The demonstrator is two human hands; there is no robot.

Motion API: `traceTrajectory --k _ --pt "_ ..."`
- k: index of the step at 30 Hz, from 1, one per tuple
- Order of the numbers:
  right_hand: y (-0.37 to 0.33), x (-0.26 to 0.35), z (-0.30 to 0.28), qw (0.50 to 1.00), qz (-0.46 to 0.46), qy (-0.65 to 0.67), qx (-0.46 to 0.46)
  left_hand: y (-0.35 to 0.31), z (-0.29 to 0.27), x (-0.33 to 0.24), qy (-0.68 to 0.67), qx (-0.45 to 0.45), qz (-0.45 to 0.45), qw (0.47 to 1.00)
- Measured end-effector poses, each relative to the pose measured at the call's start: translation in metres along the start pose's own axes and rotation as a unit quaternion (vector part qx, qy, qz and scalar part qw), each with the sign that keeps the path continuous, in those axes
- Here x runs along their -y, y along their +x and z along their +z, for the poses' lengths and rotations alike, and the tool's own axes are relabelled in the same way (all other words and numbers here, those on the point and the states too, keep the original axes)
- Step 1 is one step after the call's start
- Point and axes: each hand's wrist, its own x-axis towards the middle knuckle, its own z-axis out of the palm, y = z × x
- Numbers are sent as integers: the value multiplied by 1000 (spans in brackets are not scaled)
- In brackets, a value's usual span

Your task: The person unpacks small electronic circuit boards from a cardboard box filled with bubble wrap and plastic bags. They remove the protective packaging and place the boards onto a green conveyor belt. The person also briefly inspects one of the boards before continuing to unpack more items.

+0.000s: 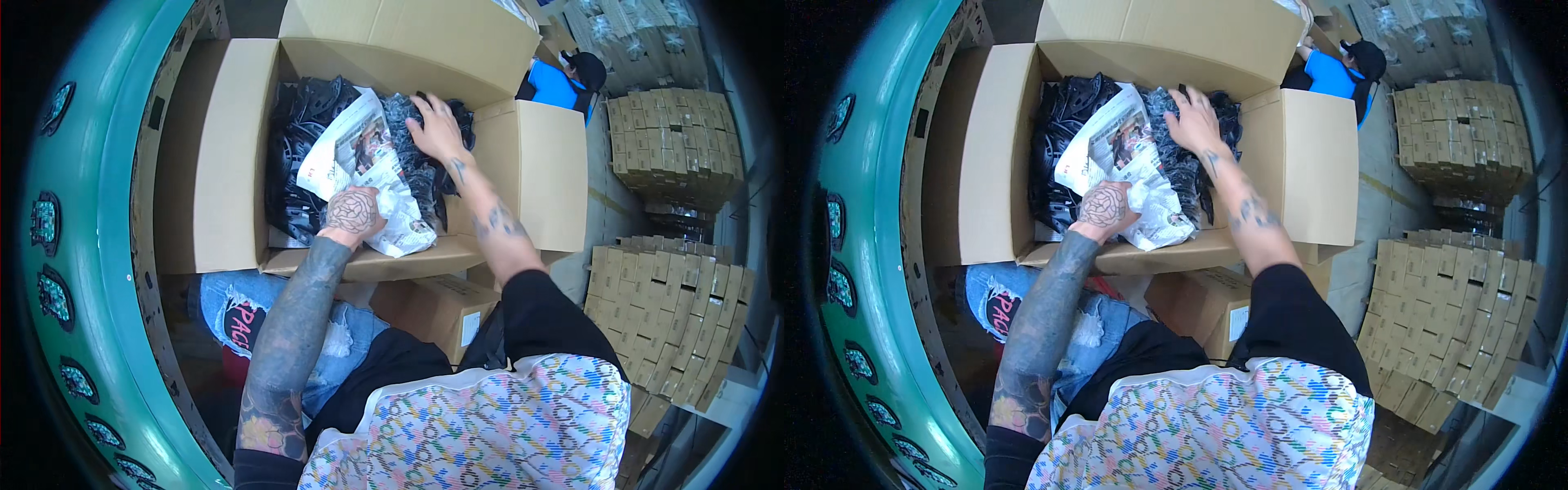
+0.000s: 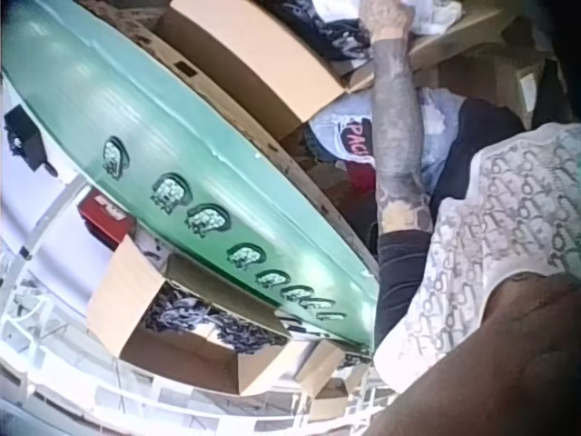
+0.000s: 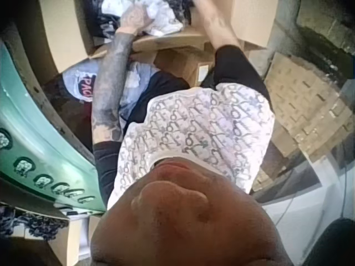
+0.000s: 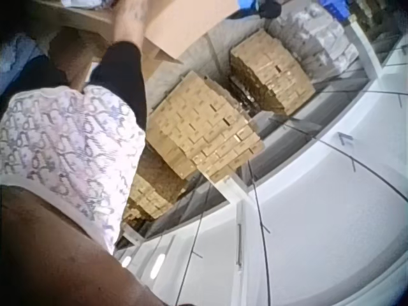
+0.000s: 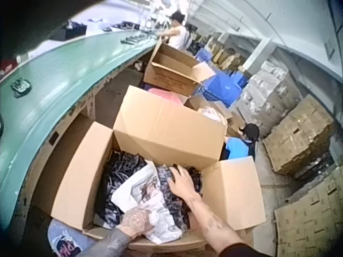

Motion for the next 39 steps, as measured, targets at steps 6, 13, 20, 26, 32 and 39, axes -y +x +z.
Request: traceTrajectory --k 6,13,20,26,32,39 --pt "-10 -61 50 985 13 -169 26 -6 -1 7 7 45 -38 998" --pt "-76 -60 5 902 165 -279 287 -1 5 5 27 45 -22 998" --pt "-64 -28 7 988 37 -88 123 -4 1 0 28 42 -17 999" --pt "-50 -41 17 904 276 -182 271 -5 -1 4 8 41 -28 999" --pt "13 -56 29 995 15 -82 -48 -5 -3 -2 17 58 -18 998" --pt "-4 -65 48 921 154 -309 182 -7 -4 1 8 60 -39 997"
